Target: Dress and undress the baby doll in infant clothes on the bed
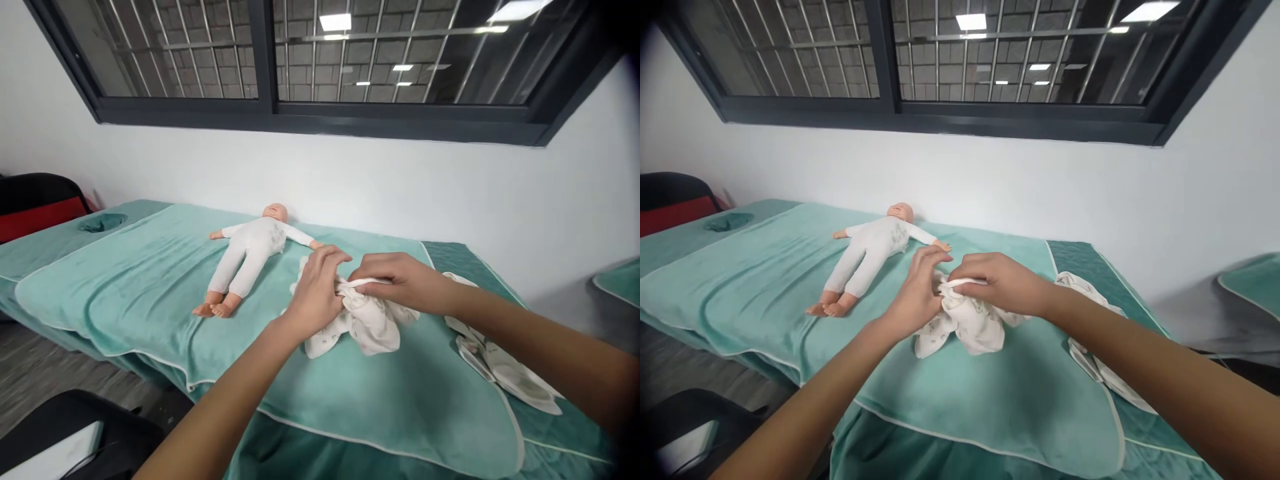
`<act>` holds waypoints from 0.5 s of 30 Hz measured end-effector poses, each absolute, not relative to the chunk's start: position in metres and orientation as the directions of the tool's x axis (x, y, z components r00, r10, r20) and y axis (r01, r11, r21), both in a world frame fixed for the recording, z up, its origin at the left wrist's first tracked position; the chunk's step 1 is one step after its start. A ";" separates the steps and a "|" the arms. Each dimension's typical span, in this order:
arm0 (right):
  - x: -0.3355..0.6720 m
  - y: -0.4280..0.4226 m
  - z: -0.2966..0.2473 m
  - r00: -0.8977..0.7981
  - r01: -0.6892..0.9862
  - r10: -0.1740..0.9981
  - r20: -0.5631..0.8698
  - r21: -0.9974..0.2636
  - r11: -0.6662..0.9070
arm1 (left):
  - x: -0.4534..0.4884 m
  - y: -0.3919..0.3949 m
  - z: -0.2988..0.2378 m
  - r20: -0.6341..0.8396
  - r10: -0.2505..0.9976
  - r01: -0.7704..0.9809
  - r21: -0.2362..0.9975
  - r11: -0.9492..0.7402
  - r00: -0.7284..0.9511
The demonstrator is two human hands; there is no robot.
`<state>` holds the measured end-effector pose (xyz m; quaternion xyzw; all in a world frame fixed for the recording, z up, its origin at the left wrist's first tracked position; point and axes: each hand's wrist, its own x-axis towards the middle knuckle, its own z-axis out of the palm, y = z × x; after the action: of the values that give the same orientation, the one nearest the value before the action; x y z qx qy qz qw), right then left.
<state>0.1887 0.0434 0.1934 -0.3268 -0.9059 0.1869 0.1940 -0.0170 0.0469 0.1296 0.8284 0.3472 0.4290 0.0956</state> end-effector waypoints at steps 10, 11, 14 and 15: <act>0.245 -0.001 0.174 -0.358 0.805 0.933 -0.030 -0.516 0.292 | 0.001 0.027 0.149 0.454 0.861 0.792 0.428 -0.435 0.228; 0.244 0.000 0.161 -0.350 0.798 0.935 -0.050 -0.538 0.270 | 0.005 0.023 0.150 0.462 0.866 0.731 0.522 -0.439 0.191; 0.227 -0.001 0.118 -0.403 0.691 0.915 0.008 -0.654 0.309 | 0.016 0.006 0.148 0.428 0.900 0.404 0.811 -0.422 0.083; 0.217 -0.002 0.105 -0.421 0.637 0.906 0.055 -0.693 0.338 | 0.016 -0.002 0.146 0.389 0.917 0.284 0.873 -0.397 0.084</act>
<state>0.2169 -0.0019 0.1047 -0.4900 -0.7870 0.3015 0.2228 0.0164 -0.0017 0.1458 0.6662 0.4509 0.5045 0.3137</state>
